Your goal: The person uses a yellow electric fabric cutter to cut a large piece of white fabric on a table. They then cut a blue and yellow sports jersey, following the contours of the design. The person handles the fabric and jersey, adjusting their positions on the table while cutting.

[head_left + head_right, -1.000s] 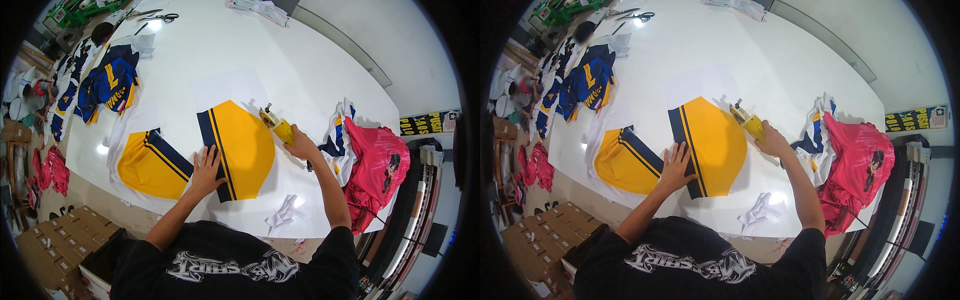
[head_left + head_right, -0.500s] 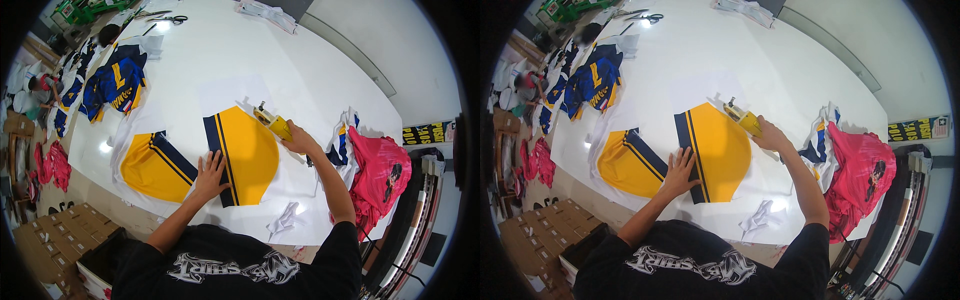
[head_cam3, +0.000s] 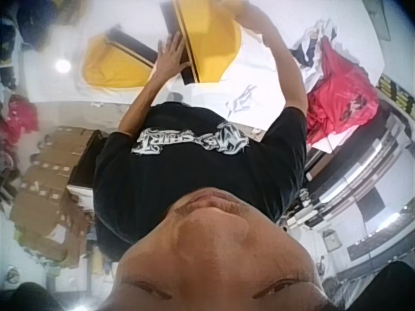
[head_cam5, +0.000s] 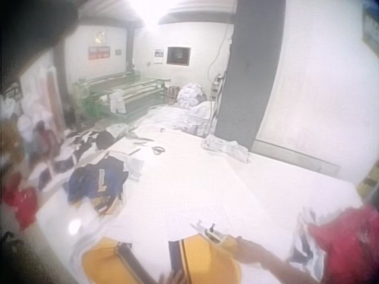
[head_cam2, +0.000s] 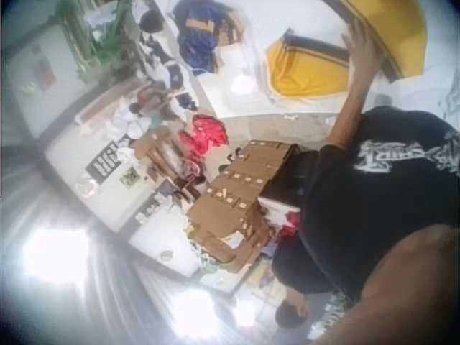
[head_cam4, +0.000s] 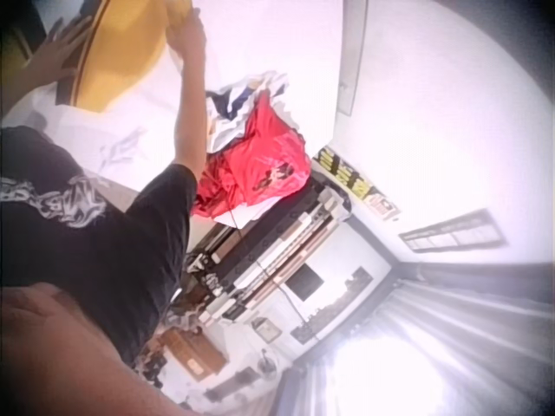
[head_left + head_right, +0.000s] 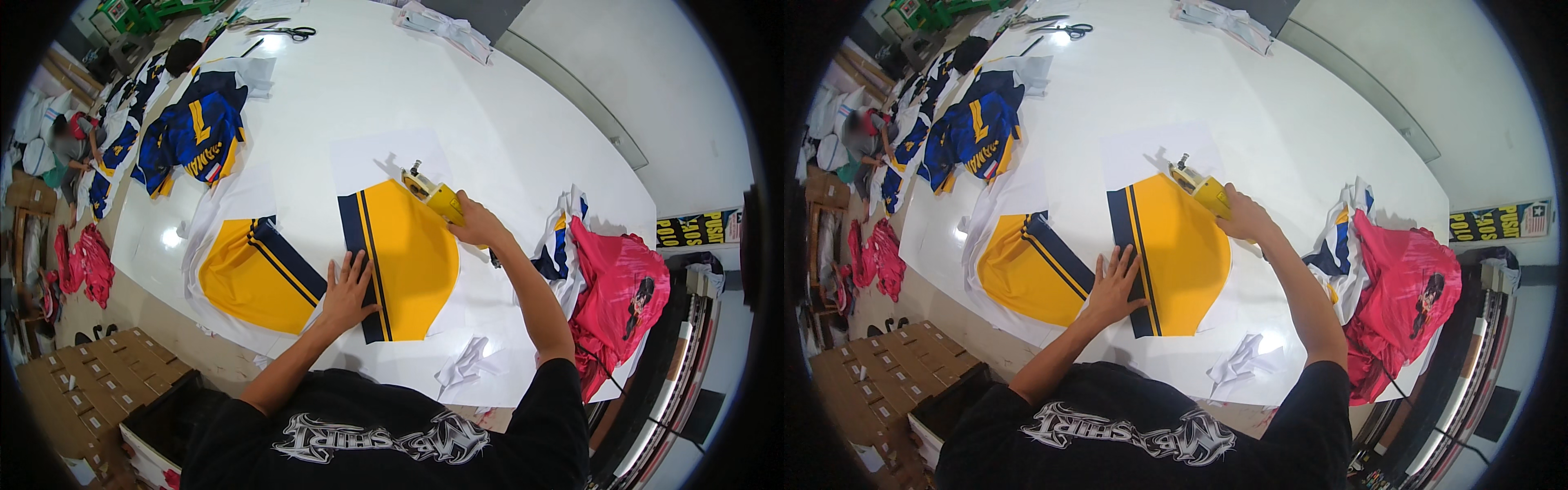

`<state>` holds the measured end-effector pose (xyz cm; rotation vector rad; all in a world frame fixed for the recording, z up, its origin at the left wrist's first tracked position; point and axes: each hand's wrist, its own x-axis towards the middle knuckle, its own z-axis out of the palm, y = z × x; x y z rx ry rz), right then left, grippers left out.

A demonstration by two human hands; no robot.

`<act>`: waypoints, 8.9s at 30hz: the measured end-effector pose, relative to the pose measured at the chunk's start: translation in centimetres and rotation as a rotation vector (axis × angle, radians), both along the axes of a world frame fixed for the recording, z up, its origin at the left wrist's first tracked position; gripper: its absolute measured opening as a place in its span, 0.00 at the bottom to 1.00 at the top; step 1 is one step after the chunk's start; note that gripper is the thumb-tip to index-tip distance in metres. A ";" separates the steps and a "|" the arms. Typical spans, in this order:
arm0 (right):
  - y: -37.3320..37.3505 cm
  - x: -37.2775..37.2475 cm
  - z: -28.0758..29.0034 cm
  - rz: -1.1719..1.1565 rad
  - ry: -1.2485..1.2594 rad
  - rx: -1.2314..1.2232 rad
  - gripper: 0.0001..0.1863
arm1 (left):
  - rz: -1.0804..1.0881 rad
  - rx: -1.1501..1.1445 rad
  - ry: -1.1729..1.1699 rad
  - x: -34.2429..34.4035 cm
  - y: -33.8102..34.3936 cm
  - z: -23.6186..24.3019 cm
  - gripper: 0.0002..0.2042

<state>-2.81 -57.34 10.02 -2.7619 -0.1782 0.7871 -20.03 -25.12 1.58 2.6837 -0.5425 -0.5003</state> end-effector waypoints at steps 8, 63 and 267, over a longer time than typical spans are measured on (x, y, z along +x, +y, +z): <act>2.8 1.3 -0.1 -0.019 -0.022 -0.001 0.37 | 0.004 0.004 0.007 0.0 -0.1 0.1 0.55; 14.6 -31.2 -1.0 -0.161 -0.153 0.146 0.32 | 0.249 0.086 0.057 -9.3 11.2 0.1 0.68; 25.5 -18.8 -2.0 -0.570 -0.275 0.063 0.27 | 0.308 0.083 0.118 5.6 27.6 -1.5 0.71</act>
